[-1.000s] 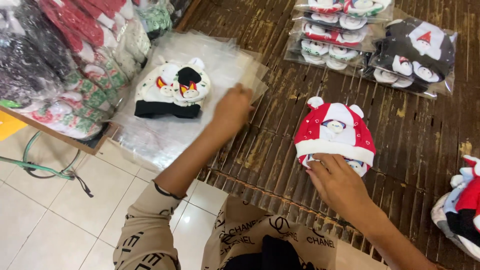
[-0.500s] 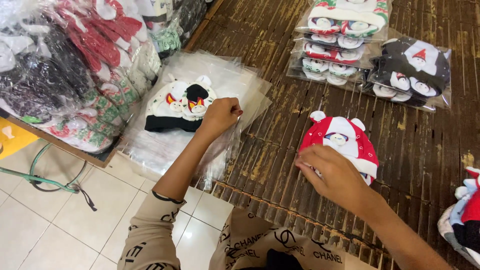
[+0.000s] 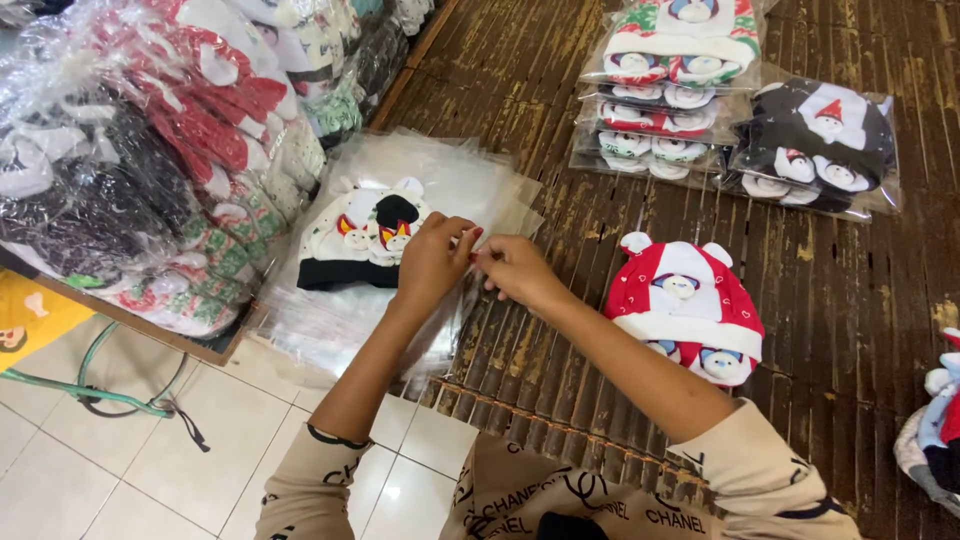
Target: Packaging baby hats and booties into clear plastic bags
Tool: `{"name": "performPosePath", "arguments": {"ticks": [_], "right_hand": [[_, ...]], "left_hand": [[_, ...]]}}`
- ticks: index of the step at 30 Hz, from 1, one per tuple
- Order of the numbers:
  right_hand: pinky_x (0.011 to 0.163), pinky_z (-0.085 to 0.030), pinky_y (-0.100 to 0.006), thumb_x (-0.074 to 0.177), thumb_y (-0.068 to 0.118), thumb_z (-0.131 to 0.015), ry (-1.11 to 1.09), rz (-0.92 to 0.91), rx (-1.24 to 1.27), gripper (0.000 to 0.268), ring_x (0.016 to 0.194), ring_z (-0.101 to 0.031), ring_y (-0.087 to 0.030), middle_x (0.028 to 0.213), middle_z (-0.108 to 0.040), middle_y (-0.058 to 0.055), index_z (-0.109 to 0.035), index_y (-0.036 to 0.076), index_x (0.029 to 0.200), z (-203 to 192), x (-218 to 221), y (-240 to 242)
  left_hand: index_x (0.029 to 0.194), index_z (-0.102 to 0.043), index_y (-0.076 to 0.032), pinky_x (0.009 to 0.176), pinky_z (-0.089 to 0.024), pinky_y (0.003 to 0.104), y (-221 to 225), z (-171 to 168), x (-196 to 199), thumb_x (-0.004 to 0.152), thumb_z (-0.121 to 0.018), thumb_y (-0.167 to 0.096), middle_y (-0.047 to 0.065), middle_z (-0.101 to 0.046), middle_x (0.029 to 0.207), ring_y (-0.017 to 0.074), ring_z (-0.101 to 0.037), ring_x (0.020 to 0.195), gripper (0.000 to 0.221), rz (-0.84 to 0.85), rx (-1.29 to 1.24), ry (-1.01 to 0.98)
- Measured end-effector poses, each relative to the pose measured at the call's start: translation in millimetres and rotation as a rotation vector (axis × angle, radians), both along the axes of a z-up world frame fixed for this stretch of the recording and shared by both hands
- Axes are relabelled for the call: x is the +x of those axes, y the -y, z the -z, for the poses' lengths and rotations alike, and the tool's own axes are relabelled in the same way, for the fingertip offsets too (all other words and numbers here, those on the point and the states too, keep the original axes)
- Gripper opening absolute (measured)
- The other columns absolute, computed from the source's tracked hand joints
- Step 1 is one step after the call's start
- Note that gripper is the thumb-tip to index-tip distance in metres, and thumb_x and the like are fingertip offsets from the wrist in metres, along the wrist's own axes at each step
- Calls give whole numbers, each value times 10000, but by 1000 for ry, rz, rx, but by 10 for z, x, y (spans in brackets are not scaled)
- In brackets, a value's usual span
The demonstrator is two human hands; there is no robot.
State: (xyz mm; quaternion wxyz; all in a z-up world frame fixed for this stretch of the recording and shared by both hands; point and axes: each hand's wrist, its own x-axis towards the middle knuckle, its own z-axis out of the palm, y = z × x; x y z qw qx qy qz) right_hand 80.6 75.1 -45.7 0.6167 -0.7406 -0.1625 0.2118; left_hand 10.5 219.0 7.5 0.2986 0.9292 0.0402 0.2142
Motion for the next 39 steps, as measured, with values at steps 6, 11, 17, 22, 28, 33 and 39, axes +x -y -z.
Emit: {"name": "performPosePath", "arguments": {"ticks": [6, 11, 17, 22, 28, 33, 39], "right_hand": [[501, -628, -337, 982, 173, -603, 62, 103, 46, 264, 640, -716, -275, 953, -690, -246, -690, -43, 1106, -392, 76, 549], [533, -609, -281, 993, 172, -560, 49, 253, 201, 259, 649, -680, -191, 927, -661, -183, -594, -63, 1097, -722, 82, 1220], [419, -554, -262, 1023, 232, -613, -79, 374, 257, 216, 525, -662, -159, 784, -632, -100, -566, 54, 910, -774, 56, 1876], [294, -493, -286, 1032, 252, -669, -55, 402, 233, 275, 405, -594, -175, 708, -605, -149, -557, 37, 901, -629, -22, 2259], [375, -497, -368, 1102, 213, -511, 418, 415, -420, 287, 492, -676, -256, 753, -722, -152, -620, 35, 904, -524, -102, 2991], [883, -558, -617, 1044, 526, -494, 337, 226, -1082, 632, 1051, -706, -509, 1109, -690, -322, -691, -69, 1132, -621, -417, 2964], [796, -497, -529, 821, 432, -805, 95, 439, -455, 595, 994, -671, -434, 1014, -637, -230, -615, 26, 1210, -208, -335, 2829]], "left_hand": [[1167, -697, -145, 730, -603, 465, 100, 102, -15, 962, -677, -266, 82, -602, 1020, 318, -666, 947, 239, -116, 273, -9], [1277, -655, -99, 734, -594, 515, 199, 12, -61, 986, -642, -274, 125, -613, 1050, 378, -661, 945, 340, -78, 366, 39], [1366, -553, -35, 806, -530, 544, 1118, -318, -361, 833, -768, -450, 204, -630, 1095, 446, -644, 1000, 709, 369, 317, 275], [912, -588, -126, 657, -487, 431, 1485, -189, -305, 933, -602, -233, 65, -543, 853, 332, -626, 793, 109, 395, 487, 468], [823, -704, -128, 582, -540, 341, 1465, -172, -160, 884, -673, -173, 45, -654, 812, 275, -683, 744, 81, 490, 375, 304], [839, -724, -127, 531, -560, 409, 1442, -192, 34, 850, -756, -183, 42, -644, 772, 309, -694, 653, 65, 362, 223, 217], [815, -603, -124, 520, -548, 420, 1610, -689, 25, 846, -757, -126, 37, -557, 800, 343, -669, 658, 158, 189, 333, 485]]}}
